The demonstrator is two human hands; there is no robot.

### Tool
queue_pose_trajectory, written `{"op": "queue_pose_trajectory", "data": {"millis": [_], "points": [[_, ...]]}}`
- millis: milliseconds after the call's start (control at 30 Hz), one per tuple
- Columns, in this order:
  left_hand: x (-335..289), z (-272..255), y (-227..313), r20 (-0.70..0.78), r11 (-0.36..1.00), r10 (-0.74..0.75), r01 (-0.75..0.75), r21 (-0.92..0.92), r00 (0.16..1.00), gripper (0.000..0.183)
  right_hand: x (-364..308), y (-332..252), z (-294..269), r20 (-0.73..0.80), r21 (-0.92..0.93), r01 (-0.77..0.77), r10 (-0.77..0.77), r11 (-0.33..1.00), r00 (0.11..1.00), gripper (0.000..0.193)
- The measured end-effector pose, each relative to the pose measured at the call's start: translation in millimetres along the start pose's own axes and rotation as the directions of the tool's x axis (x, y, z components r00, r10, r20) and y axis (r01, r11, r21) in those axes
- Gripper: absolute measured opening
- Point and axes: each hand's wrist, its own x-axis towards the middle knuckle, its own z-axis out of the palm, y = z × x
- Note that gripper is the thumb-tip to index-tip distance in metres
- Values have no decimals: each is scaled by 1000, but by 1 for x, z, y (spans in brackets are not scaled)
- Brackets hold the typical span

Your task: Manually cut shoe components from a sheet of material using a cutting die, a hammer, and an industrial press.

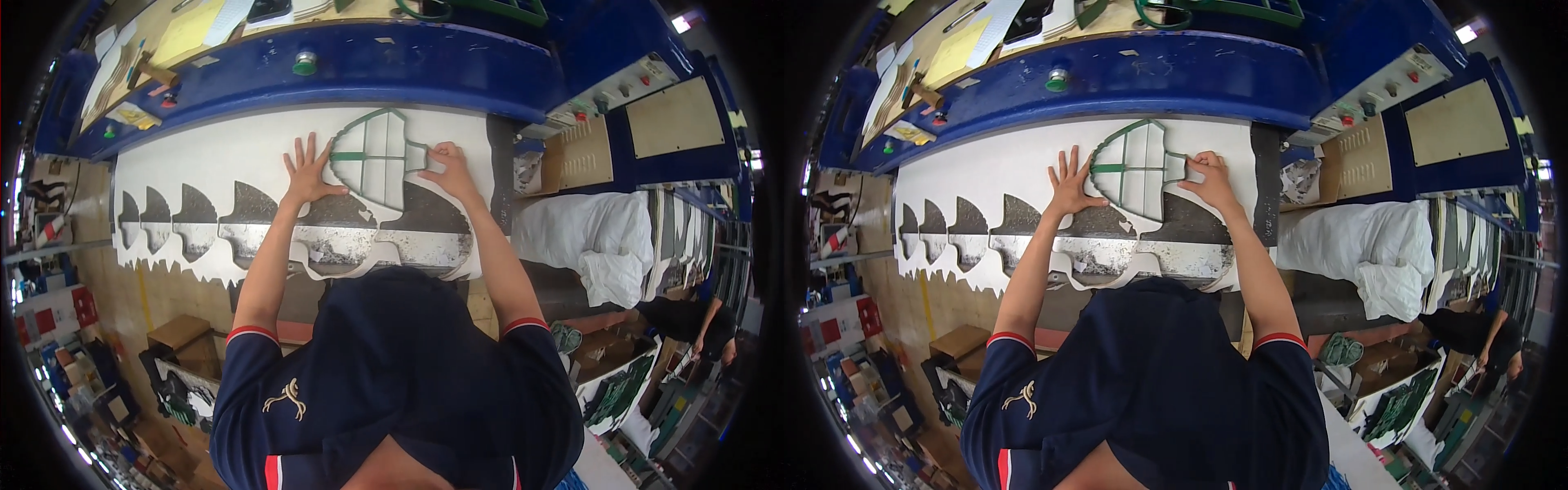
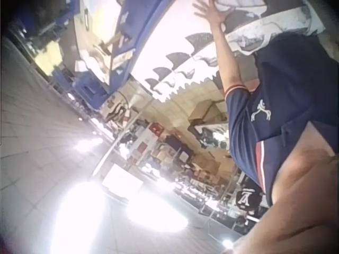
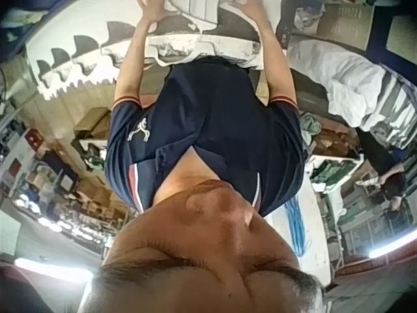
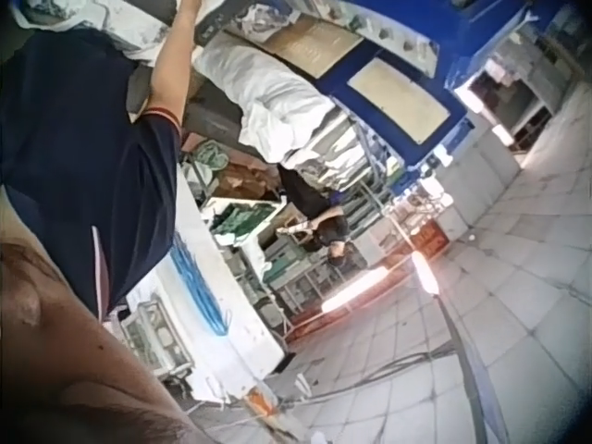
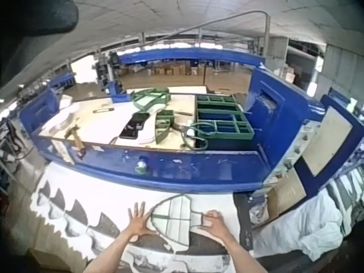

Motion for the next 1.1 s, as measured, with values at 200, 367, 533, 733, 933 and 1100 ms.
{"op": "queue_pose_trajectory", "data": {"millis": [200, 367, 533, 733, 933, 1100], "points": [[1, -6, 5, 20, 1000, -20, 20, -9, 1000, 129, 0, 2, -1, -2, 12, 6, -6, 1000, 1000, 56], [0, -6, 5, -4, 1000, -3, 3, -26, 1000, 127, 0, 4, -2, 2, 16, 36, -36, 999, 999, 57], [-15, -2, -22, -129, 977, 55, -80, -196, 990, 109, 0, 3, -16, 65, 52, 57, -60, 997, 996, 62], [-74, -17, -69, -153, 965, -254, 240, -103, 955, 101, -23, 13, -53, 82, -60, 1, 4, 998, 997, 64], [-106, 9, -106, -287, 956, -287, 255, -145, 914, 102, -46, 21, -64, 84, -142, -84, 97, 986, 992, 63], [-107, 10, -104, -278, 944, -317, 276, -179, 907, 103, -43, 17, -63, 75, -147, -138, 150, 980, 986, 61]]}}
